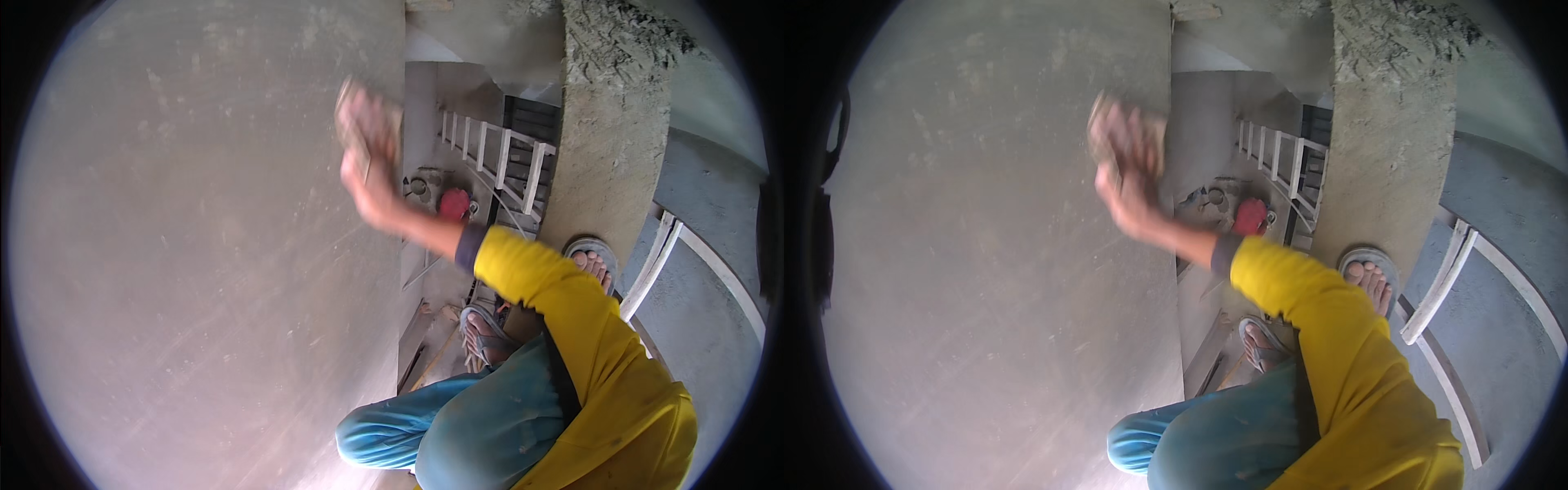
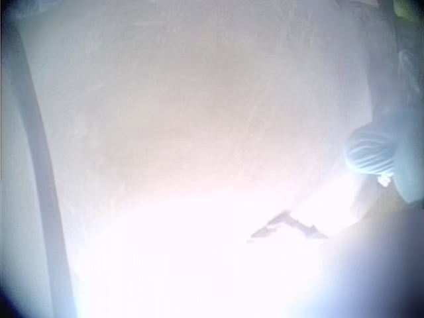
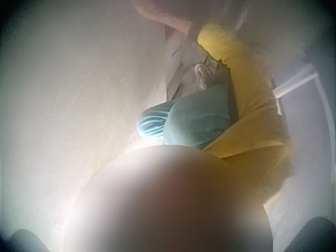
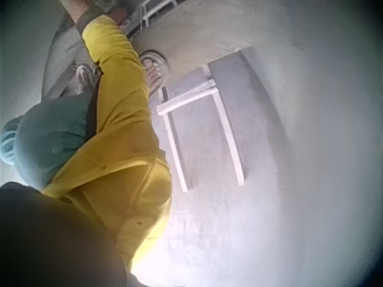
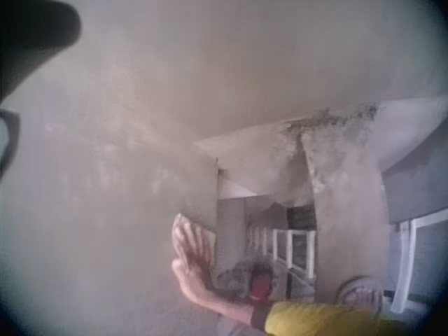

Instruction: The person smooths a freshly plastered wall using a sponge and trowel. They repeatedly rub the surface in circular and linear motions, occasionally pausing to check the texture. The person works on a vertical wall section while standing on a scaffold.

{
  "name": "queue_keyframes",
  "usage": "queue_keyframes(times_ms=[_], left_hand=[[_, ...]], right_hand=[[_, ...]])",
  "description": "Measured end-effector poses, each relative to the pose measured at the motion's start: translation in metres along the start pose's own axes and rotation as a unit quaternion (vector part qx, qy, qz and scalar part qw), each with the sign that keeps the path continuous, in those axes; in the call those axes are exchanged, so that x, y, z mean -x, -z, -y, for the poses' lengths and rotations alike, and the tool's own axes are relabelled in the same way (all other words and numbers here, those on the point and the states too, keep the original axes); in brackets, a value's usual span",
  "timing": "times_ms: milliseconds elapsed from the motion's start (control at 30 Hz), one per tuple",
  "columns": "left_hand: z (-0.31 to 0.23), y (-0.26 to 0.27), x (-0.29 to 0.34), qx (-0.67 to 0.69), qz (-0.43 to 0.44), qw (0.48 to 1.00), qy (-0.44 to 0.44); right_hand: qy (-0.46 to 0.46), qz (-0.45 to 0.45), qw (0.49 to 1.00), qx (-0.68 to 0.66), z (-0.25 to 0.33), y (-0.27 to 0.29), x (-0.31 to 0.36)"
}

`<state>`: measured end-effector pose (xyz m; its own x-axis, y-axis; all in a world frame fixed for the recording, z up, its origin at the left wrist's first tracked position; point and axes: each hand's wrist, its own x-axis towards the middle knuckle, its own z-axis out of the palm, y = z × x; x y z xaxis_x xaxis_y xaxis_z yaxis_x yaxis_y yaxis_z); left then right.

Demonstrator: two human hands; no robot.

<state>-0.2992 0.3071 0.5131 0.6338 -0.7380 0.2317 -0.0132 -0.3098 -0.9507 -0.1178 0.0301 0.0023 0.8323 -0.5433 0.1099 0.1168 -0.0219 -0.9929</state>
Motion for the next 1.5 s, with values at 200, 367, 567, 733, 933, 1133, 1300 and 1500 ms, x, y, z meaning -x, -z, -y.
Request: queue_keyframes(times_ms=[200,367,567,733,933,1133,1300,1500], left_hand=[[-0.001,0.004,0.000,-0.003,0.009,1.000,-0.003],[0.000,0.005,0.003,-0.006,0.005,1.000,-0.001],[-0.001,0.012,0.009,-0.012,0.014,1.000,0.006],[-0.002,0.011,0.014,-0.017,0.019,1.000,0.006],[-0.004,0.013,0.016,-0.016,0.021,1.000,0.016],[-0.009,0.009,0.017,-0.016,0.022,0.999,0.019],[-0.004,0.021,0.018,-0.030,0.028,0.999,0.014],[-0.008,0.006,0.016,0.015,0.009,1.000,0.018]], right_hand=[[0.001,-0.047,0.995,-0.082,0.014,-0.007,-0.010],[0.263,-0.031,0.964,-0.011,0.010,-0.003,-0.002],[0.018,-0.069,0.997,-0.002,0.035,0.002,-0.023],[0.316,-0.024,0.948,0.028,0.047,0.000,-0.011],[0.028,-0.082,0.995,-0.048,0.009,0.011,-0.040],[-0.030,-0.091,0.992,-0.086,-0.010,0.008,-0.050],[0.057,-0.056,0.996,-0.044,0.003,0.017,-0.042],[0.036,-0.123,0.990,-0.066,0.019,0.030,-0.095]])
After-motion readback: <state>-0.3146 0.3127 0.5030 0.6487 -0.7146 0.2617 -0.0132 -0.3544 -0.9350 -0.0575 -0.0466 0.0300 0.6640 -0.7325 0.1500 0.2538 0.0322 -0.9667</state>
